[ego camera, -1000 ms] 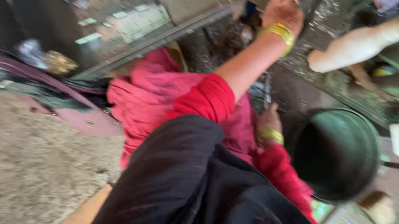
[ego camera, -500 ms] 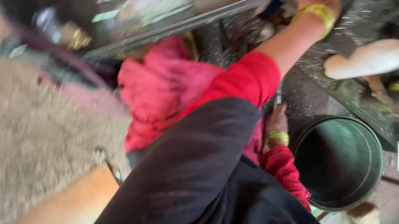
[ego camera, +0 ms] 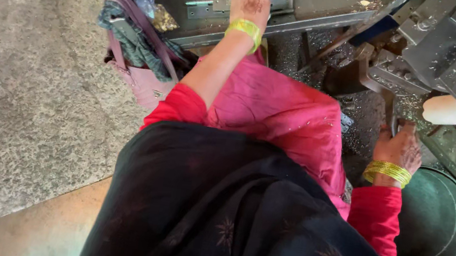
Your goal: The person repeatedly grinds metal hinges on a bench grinder, holding each hinge with one hand and using a tool in the other hand to assist. The person moves the hinges across the grinding wheel and places them back on the table after each pass.
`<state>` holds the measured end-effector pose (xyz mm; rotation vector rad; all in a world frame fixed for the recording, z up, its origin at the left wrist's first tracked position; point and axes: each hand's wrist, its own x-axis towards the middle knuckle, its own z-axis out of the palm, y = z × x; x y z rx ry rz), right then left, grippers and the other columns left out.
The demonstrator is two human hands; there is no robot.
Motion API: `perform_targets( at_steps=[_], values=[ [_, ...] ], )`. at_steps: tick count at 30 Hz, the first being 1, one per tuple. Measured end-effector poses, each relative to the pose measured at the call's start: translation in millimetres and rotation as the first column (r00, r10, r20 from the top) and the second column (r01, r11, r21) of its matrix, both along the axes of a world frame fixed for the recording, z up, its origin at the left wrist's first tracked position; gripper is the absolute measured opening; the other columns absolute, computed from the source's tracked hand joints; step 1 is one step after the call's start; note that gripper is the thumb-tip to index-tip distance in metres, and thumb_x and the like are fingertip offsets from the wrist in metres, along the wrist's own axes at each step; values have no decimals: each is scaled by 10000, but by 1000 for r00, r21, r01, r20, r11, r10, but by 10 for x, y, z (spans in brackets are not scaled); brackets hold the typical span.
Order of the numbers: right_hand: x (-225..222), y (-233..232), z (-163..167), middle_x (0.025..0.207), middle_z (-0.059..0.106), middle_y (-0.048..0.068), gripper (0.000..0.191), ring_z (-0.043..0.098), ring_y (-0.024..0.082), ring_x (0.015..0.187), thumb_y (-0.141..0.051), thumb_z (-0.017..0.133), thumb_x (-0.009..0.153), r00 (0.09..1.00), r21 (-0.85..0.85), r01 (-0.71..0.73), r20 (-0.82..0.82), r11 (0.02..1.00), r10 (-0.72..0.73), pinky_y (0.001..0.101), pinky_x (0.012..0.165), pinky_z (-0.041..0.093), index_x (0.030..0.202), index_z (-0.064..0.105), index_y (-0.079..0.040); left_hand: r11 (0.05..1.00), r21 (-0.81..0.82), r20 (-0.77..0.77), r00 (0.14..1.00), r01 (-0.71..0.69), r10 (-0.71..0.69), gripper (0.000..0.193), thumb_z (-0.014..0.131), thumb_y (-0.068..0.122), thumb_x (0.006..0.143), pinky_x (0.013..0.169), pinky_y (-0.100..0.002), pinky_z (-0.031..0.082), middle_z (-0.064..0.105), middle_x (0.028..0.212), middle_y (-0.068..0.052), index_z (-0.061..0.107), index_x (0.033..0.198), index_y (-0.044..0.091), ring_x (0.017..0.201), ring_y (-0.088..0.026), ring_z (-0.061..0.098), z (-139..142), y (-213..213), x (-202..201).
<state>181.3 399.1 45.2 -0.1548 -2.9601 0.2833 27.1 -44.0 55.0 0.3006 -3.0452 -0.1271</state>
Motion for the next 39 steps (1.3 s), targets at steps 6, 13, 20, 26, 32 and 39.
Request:
perform_targets(
  at_steps=[6, 13, 20, 26, 32, 39],
  values=[
    [85, 81, -11, 1106, 692, 223, 352, 658, 446, 1017, -281, 749, 1009, 995, -107, -74, -80, 992, 66, 551, 845, 492, 1296, 661, -98, 973, 227, 189, 978, 48, -93, 393, 600, 199, 895, 1062, -383, 458, 653, 1291, -164, 599, 1260, 53, 1248, -295, 605, 158, -147, -77],
    [19, -285, 238, 1200, 695, 174, 345, 621, 401, 1166, -286, 766, 982, 947, -41, -137, -297, 990, 119, 505, 994, 483, 1252, 668, -95, 859, 347, -534, 832, 376, -149, 237, 606, 76, 873, 888, -472, 527, 728, 1013, -171, 672, 1100, 87, 1000, -372, 687, 163, 449, -213],
    [-53, -197, 440, 1156, 667, 238, 546, 617, 448, 1062, -396, 754, 848, 999, 85, 42, -10, 995, -42, 594, 798, 474, 1248, 623, -49, 702, 454, -512, 805, 549, -299, 387, 688, 86, 749, 864, -509, 541, 720, 1014, -185, 642, 1133, 55, 988, -404, 683, 259, 2448, -322],
    [164, -42, 161, 1019, 719, 280, 372, 676, 502, 987, -400, 579, 1037, 925, -15, 202, 330, 979, -186, 611, 828, 508, 1262, 583, -104, 773, 153, -523, 714, 616, -466, 284, 560, 2, 861, 1000, -455, 515, 588, 1374, -254, 651, 1126, 41, 1284, -397, 553, 138, 3352, -194],
    [51, -14, 88, 970, 715, 297, 349, 678, 511, 950, -349, 603, 1014, 960, -83, 79, 275, 993, -54, 615, 813, 508, 1215, 580, -64, 818, 77, 1, 820, 571, -573, 251, 491, 86, 959, 1150, -512, 313, 491, 1527, -193, 669, 1112, -3, 1463, -299, 321, 175, 3387, -92],
    [193, 96, -734, 992, 704, 301, 393, 669, 519, 934, -371, 601, 992, 913, -193, 246, 374, 950, -161, 603, 799, 514, 1221, 533, -59, 837, -3, 28, 836, 548, -547, 245, 539, 144, 977, 1243, -491, 207, 541, 1502, -95, 750, 1099, 115, 1532, -249, 296, 474, 3363, -245]
  ],
)
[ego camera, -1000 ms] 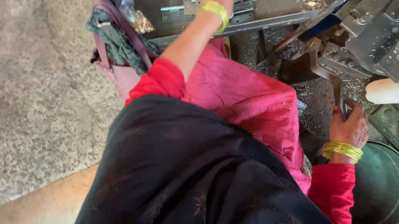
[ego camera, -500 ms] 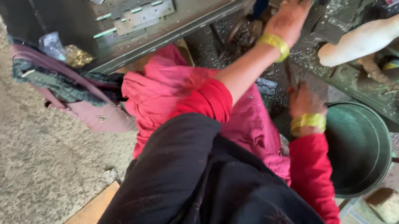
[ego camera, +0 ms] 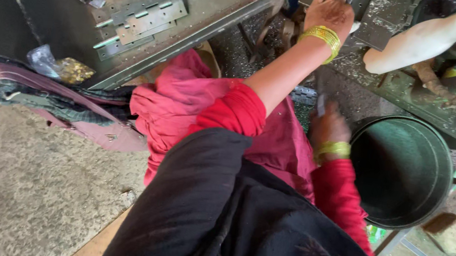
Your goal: The person repeatedly grinds metal hinges on a bench grinder, holding each hinge with one hand and using a tool in the other hand to assist. The person moves the hinges across the grinding wheel and places them back on the table after each pass.
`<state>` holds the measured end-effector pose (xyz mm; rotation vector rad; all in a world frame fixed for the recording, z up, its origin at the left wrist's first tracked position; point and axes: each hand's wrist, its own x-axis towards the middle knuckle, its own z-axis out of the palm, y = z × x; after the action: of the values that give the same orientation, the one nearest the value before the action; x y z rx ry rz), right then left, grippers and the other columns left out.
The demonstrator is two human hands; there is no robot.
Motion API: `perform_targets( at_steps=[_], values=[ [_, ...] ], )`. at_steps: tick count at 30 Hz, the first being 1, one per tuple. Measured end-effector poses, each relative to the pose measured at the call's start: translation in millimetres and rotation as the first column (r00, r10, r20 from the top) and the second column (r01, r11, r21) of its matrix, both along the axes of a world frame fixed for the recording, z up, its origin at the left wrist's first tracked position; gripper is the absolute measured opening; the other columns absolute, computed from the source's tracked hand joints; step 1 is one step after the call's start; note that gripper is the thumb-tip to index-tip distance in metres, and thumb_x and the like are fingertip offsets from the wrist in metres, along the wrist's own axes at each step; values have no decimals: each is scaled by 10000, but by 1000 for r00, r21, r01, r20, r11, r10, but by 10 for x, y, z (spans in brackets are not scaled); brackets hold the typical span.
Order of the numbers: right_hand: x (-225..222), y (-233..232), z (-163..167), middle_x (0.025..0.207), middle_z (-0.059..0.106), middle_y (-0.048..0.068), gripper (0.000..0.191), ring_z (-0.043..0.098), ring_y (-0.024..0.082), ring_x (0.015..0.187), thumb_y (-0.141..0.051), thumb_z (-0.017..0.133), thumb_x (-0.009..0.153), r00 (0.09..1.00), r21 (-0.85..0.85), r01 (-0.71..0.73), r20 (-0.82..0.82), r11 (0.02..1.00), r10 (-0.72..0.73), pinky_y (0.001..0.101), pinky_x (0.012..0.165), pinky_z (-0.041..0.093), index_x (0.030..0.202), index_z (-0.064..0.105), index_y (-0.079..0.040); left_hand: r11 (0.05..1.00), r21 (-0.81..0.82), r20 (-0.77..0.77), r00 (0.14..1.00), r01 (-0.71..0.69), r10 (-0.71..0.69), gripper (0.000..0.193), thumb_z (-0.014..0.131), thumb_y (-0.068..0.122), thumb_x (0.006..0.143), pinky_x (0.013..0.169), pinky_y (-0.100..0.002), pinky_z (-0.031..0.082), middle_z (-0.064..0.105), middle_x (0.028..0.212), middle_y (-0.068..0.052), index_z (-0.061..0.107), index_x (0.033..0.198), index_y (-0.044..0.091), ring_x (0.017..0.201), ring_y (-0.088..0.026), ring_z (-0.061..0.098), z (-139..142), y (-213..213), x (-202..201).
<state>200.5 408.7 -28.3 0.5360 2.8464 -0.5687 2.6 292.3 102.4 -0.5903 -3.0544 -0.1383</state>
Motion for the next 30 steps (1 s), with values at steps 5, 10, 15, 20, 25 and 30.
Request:
perform_targets(
  at_steps=[5, 10, 15, 20, 25, 30],
  values=[
    [82, -54, -646, 977, 689, 329, 481, 656, 536, 925, -350, 619, 966, 984, -166, -35, -180, 985, 5, 591, 748, 505, 1291, 492, -18, 997, 53, 83, 995, 56, -60, 287, 533, 161, 956, 1211, -551, 152, 544, 1498, -98, 724, 1161, 103, 1510, -261, 291, -3, -63, -13],
    [-46, 208, -310, 973, 688, 331, 388, 649, 548, 944, -340, 656, 994, 990, -36, -82, -117, 996, 77, 604, 779, 501, 1152, 526, -10, 997, -13, 19, 997, 78, -78, 331, 507, 159, 908, 1173, -574, 65, 458, 1552, -101, 733, 1144, 103, 1509, -295, 255, -86, -52, -34],
    [19, 42, -238, 964, 674, 328, 383, 645, 547, 922, -316, 699, 969, 975, -72, -74, -217, 995, 56, 597, 738, 512, 1129, 538, -7, 1000, 18, -69, 998, 11, -10, 358, 427, 174, 1046, 1266, -517, 117, 502, 1534, -143, 729, 1206, 66, 1545, -297, 282, -118, 46, -115],
    [4, -12, -408, 970, 691, 313, 376, 645, 531, 962, -317, 719, 981, 972, -179, -77, -233, 981, 34, 581, 775, 519, 1073, 559, 11, 999, -34, -78, 997, 11, -14, 381, 423, 201, 989, 1214, -528, 133, 456, 1548, -106, 692, 1229, 78, 1500, -287, 268, -112, 98, -207],
    [-112, 275, -335, 991, 697, 304, 285, 668, 515, 963, -293, 677, 975, 987, -87, -85, -146, 993, 72, 581, 786, 517, 1080, 618, -34, 998, -60, 21, 1000, 20, -18, 388, 447, 202, 978, 1199, -522, 149, 432, 1561, -76, 653, 1290, 96, 1500, -282, 260, -92, 136, -269],
    [14, 77, -558, 988, 676, 327, 382, 641, 537, 948, -322, 702, 953, 967, -216, -36, -253, 976, -20, 589, 767, 514, 1086, 595, 20, 999, 28, -103, 994, -43, 46, 386, 470, 173, 972, 1201, -526, 154, 439, 1563, -62, 659, 1301, 101, 1489, -259, 280, -123, 157, -296]
  ],
)
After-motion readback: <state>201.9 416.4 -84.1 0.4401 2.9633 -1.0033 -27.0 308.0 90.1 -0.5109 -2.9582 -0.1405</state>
